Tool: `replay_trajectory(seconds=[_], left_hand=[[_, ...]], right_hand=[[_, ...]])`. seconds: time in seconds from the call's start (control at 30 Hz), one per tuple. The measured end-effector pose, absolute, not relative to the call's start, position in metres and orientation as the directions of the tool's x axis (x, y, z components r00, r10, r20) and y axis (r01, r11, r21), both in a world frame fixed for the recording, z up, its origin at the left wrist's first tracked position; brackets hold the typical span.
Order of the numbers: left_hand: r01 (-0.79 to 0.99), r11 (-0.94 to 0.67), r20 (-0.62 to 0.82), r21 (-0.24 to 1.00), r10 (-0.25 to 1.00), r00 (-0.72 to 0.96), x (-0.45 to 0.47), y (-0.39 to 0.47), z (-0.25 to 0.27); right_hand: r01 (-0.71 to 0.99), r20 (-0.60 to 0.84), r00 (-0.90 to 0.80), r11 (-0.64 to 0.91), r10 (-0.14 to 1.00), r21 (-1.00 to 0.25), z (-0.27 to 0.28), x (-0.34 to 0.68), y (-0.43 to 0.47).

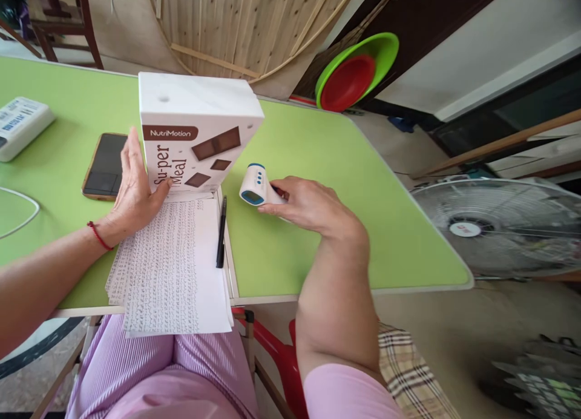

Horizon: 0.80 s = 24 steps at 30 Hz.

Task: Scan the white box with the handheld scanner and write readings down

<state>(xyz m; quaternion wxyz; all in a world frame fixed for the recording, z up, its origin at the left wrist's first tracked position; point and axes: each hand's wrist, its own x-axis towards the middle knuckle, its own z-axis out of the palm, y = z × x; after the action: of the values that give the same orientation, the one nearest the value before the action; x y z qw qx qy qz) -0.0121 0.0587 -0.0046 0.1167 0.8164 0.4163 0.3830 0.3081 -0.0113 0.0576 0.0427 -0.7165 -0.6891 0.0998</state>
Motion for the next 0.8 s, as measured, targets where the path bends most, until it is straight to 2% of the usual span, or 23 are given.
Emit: replay_trajectory(seconds=[0.07, 0.17, 0.23, 0.27, 0.33, 0.4, 0.43, 0.5, 0.6, 0.7, 0.8], left_hand=[[0.625, -0.638, 0.631, 0.449, 0.722, 0.284, -0.01, 0.05, 0.003], [0.665, -0.661, 0.767, 0.347, 0.608, 0.205, -0.006, 0.034, 0.017], [0.638, -0.727, 0.851, 0.253, 0.481, 0.211, -0.004, 0.023, 0.024], [0.567, -0.804, 0.852, 0.177, 0.413, 0.321, -0.003, 0.019, 0.026], [0.366, -0.929, 0.753, 0.054, 0.279, 0.596, -0.002, 0.011, 0.028], [0.347, -0.938, 0.517, -0.011, 0.292, 0.805, 0.0, 0.004, 0.028], [0.38, -0.924, 0.398, -0.024, 0.34, 0.852, 0.001, 0.002, 0.028], [0.466, -0.885, 0.199, -0.026, 0.452, 0.87, 0.003, -0.003, 0.029], [0.538, -0.843, -0.001, 0.003, 0.538, 0.843, 0.008, -0.006, 0.035], [0.58, -0.815, -0.136, 0.007, 0.574, 0.808, 0.011, -0.007, 0.041], [0.617, -0.786, -0.207, 0.024, 0.6, 0.773, 0.012, -0.008, 0.043]], right_hand=[[0.992, -0.105, 0.07, -0.08, 0.992, -0.096, 0.049, 0.308, -0.006], [0.994, -0.142, 0.089, -0.096, 0.986, -0.044, 0.041, 0.31, -0.003], [0.995, -0.041, 0.074, -0.077, 0.996, -0.061, 0.039, 0.31, -0.005], [0.995, 0.063, 0.047, -0.042, 0.997, -0.087, 0.039, 0.309, -0.007], [0.978, 0.282, -0.062, 0.115, 0.957, -0.173, 0.038, 0.301, -0.012], [0.901, 0.365, -0.228, 0.338, 0.903, -0.273, 0.037, 0.289, -0.016], [0.848, 0.342, -0.321, 0.429, 0.883, -0.312, 0.035, 0.282, -0.017], [0.786, 0.249, -0.467, 0.527, 0.848, -0.322, 0.031, 0.269, -0.018], [0.801, 0.139, -0.536, 0.553, 0.833, -0.23, 0.024, 0.259, -0.017], [0.827, 0.109, -0.529, 0.54, 0.842, -0.159, 0.022, 0.26, -0.016], [0.836, 0.097, -0.513, 0.522, 0.853, -0.167, 0.028, 0.267, -0.018]])
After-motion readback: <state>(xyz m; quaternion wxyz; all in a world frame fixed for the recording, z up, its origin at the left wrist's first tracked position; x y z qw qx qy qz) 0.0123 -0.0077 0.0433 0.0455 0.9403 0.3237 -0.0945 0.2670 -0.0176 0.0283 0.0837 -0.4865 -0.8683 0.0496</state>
